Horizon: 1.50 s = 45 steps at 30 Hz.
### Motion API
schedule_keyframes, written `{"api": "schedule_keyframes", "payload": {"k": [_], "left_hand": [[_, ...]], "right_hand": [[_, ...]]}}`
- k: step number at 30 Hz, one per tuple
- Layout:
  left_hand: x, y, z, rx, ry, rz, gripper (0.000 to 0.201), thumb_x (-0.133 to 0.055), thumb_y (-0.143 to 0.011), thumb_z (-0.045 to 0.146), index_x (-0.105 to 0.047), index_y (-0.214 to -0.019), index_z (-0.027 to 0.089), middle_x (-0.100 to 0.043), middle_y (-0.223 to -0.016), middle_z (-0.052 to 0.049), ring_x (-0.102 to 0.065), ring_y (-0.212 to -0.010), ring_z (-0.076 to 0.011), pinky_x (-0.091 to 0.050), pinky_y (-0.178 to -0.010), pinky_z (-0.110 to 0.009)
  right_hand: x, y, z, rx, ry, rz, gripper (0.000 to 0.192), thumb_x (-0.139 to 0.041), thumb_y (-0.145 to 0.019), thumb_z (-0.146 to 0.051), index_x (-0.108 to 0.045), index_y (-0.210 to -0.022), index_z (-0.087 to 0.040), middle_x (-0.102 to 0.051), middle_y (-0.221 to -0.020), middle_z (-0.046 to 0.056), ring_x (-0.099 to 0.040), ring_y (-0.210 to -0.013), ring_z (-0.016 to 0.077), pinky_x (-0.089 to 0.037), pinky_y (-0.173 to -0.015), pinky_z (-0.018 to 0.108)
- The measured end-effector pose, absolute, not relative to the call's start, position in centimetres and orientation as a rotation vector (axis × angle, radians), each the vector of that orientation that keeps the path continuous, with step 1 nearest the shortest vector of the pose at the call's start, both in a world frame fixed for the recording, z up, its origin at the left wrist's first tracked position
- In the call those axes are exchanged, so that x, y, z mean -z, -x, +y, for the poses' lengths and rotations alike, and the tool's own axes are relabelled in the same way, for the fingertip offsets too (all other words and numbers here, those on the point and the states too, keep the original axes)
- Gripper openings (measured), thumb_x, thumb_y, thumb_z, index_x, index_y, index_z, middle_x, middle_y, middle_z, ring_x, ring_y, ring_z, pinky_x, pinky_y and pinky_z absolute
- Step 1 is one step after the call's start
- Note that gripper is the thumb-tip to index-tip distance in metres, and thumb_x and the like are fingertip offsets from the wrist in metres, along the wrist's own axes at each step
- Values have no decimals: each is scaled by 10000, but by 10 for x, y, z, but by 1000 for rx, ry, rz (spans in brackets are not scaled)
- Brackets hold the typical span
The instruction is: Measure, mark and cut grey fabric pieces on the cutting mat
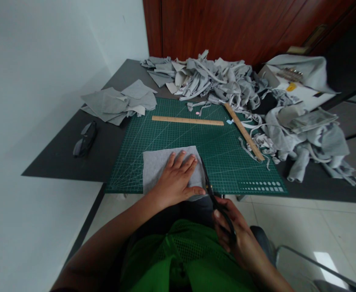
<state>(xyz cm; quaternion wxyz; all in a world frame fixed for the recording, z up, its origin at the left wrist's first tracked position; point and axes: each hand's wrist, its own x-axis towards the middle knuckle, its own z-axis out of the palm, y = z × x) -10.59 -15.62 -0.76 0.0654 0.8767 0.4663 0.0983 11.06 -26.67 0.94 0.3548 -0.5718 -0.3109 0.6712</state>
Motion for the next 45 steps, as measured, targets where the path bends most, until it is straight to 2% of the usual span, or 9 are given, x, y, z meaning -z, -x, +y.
{"api": "schedule_keyframes", "payload": {"k": [9,27,35,41,45], "left_hand": [[10,105,-155,-302,-2638,1412,1084,-190,-920,911,-383,-1641,124,-319,-1732,-110,-142,-1640,-387,-42,-1334,-593],[9,105,-155,-302,-2630,1413,1103,-144,-914,913,-384,-1641,119,-323,-1729,-115,-135,-1640,-392,-34,-1333,-600],[11,104,-155,-310,-2644,1419,1056,-231,-929,905,-398,-1638,141,-352,-1718,-119,-151,-1637,-393,-91,-1328,-623],[10,105,-155,-295,-2644,1407,1115,-125,-915,910,-384,-1636,99,-321,-1729,-124,-131,-1640,-398,-48,-1328,-615],[11,105,-155,-298,-2647,1411,1121,-122,-911,912,-373,-1641,99,-313,-1732,-122,-123,-1642,-392,-27,-1329,-603]], "right_hand": [[-8,-110,-268,-1738,1476,-751,681,-846,-750,-681,-528,-1214,-296,-457,-653,-117,-321,-441,60,-269,-352,160],[-9,-112,-264,-1762,1461,-784,682,-821,-792,-656,-502,-1266,-284,-403,-591,-138,-279,-428,65,-262,-344,160],[-10,-112,-266,-1776,1466,-783,692,-811,-802,-664,-479,-1274,-282,-398,-566,-146,-272,-425,66,-262,-350,160],[-6,-114,-266,-1751,1454,-815,670,-806,-817,-654,-485,-1274,-284,-436,-609,-136,-289,-420,58,-271,-342,159],[-5,-114,-266,-1729,1458,-825,617,-797,-846,-610,-500,-1281,-288,-449,-630,-128,-308,-420,58,-278,-347,161]]}}
